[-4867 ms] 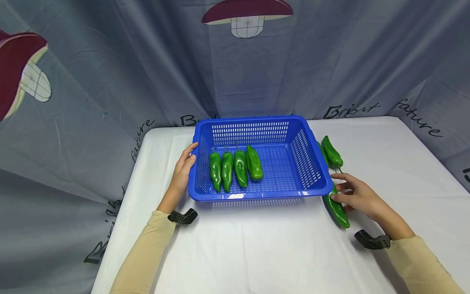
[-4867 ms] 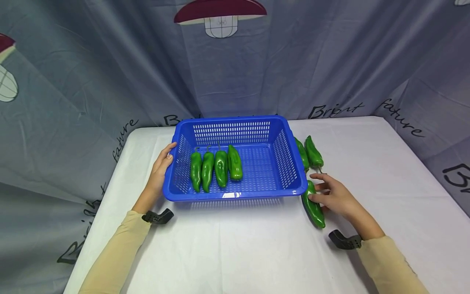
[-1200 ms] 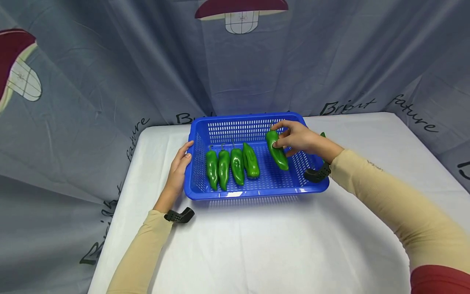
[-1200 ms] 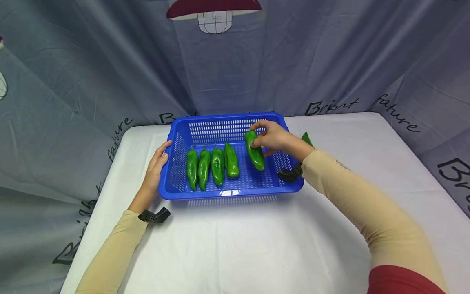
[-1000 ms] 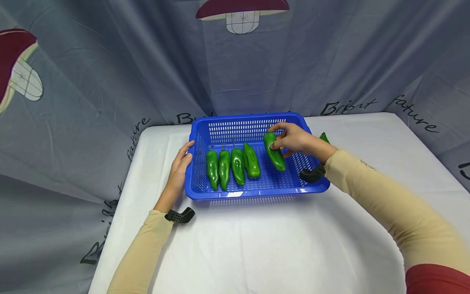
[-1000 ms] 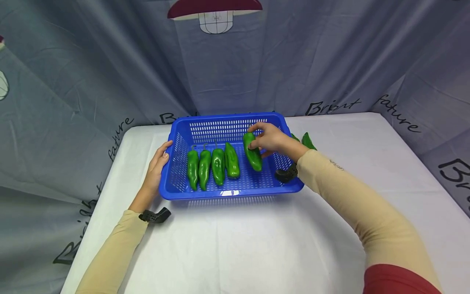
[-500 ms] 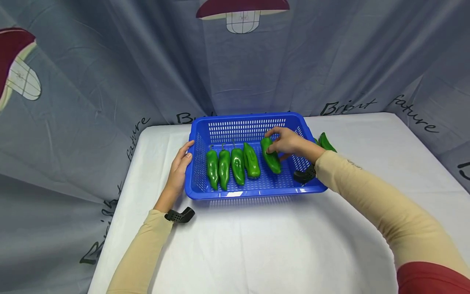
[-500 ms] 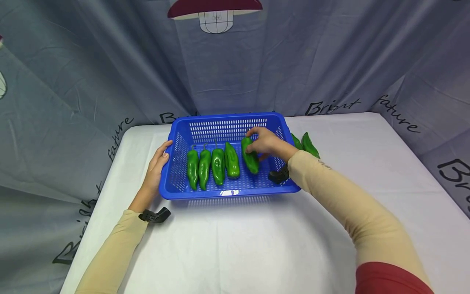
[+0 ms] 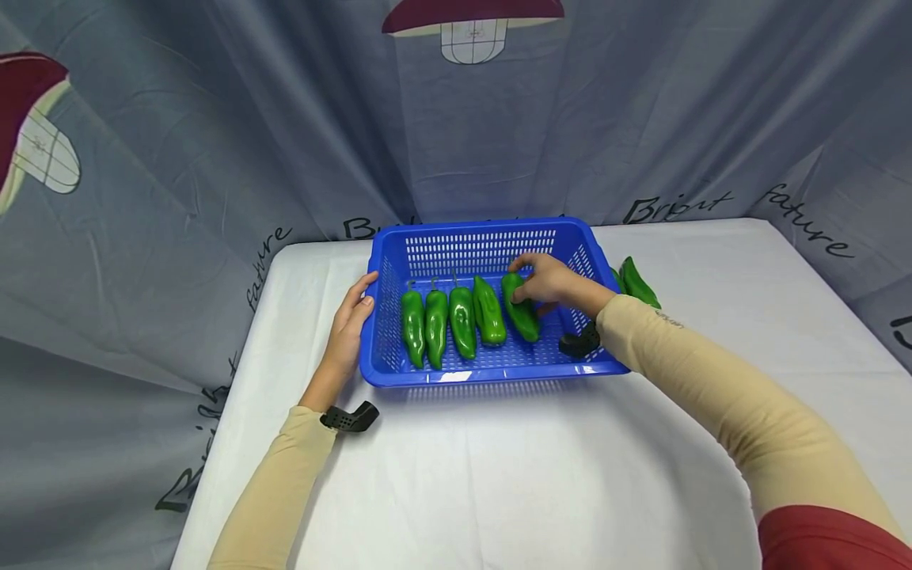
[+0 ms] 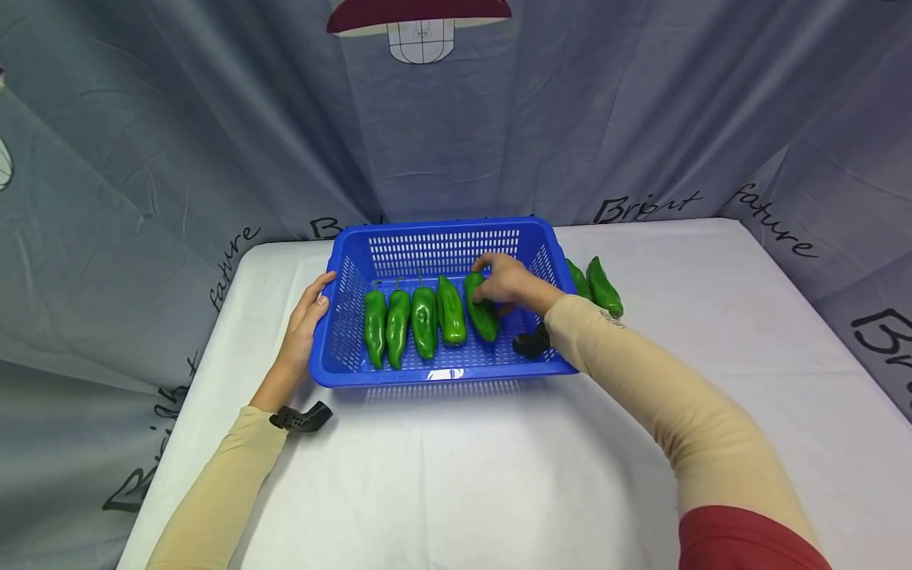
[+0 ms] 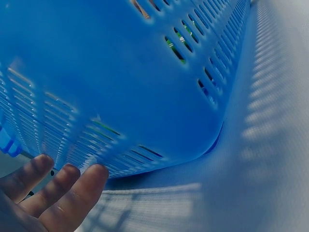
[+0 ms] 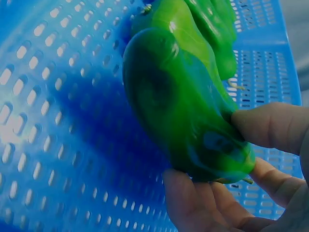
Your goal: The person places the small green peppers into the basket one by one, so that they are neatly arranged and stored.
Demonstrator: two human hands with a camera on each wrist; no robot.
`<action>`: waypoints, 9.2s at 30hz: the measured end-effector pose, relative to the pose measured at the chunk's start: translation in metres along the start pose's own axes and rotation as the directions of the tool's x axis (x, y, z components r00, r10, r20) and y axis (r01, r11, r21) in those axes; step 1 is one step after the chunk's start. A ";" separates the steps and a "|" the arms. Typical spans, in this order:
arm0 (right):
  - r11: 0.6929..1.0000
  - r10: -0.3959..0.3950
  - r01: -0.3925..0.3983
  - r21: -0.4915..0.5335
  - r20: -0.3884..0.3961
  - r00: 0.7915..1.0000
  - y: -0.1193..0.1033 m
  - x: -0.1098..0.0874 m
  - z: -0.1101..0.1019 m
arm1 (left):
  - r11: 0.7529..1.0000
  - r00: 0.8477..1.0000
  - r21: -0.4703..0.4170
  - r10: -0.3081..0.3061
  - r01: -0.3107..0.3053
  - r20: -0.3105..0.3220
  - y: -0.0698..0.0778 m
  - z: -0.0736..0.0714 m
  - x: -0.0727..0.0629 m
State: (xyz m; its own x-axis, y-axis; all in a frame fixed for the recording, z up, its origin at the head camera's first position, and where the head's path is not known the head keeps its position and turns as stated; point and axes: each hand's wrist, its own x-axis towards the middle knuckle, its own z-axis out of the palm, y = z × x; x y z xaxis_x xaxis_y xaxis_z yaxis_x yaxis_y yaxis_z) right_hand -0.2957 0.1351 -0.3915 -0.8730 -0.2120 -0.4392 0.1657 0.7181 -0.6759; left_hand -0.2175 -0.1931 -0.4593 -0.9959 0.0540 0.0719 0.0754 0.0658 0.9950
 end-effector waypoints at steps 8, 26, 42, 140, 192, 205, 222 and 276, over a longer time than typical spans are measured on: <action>0.998 0.015 -0.016 -0.061 -0.018 1.000 -0.001 0.007 0.009 | 1.000 1.000 -0.010 0.009 -0.009 -0.005 0.000 0.001 0.000; 0.996 0.035 -0.038 -0.076 -0.030 0.999 -0.001 0.012 0.014 | 1.000 1.000 -0.018 0.014 -0.014 -0.004 0.001 0.001 0.000; 0.998 0.046 -0.046 -0.031 -0.019 0.999 -0.004 0.004 0.007 | 0.999 1.000 -0.045 0.009 -0.009 -0.002 0.002 0.002 0.000; 0.980 0.146 -0.118 0.162 -0.170 0.975 0.168 -0.036 -0.103 | 0.999 1.000 -0.027 0.030 -0.030 -0.007 -0.003 0.001 0.001; 0.989 0.051 -0.027 0.142 -0.163 0.985 0.118 -0.071 -0.127 | 0.999 1.000 -0.047 0.025 -0.025 -0.004 -0.001 0.002 -0.001; 0.992 -0.019 0.035 0.122 -0.127 0.992 0.072 -0.082 -0.122 | 1.000 1.000 -0.020 0.014 -0.014 -0.011 -0.001 0.000 -0.002; 0.982 -0.101 0.109 0.155 -0.059 0.993 0.023 -0.078 -0.085 | 0.999 1.000 -0.040 -0.007 0.007 0.005 0.002 0.001 -0.001; 0.997 0.077 -0.076 -0.028 0.016 0.997 0.019 -0.008 -0.014 | 1.000 1.000 -0.017 0.024 -0.024 -0.014 -0.002 0.000 0.001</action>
State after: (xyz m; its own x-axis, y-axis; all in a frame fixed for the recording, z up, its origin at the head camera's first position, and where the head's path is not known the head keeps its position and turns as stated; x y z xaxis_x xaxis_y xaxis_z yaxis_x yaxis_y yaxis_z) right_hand -0.2919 0.1600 -0.3926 -0.8504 -0.1664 -0.4991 0.2190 0.7506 -0.6234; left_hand -0.2189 -0.1929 -0.4612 -0.9944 0.0417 0.0966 0.0986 0.0477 0.9940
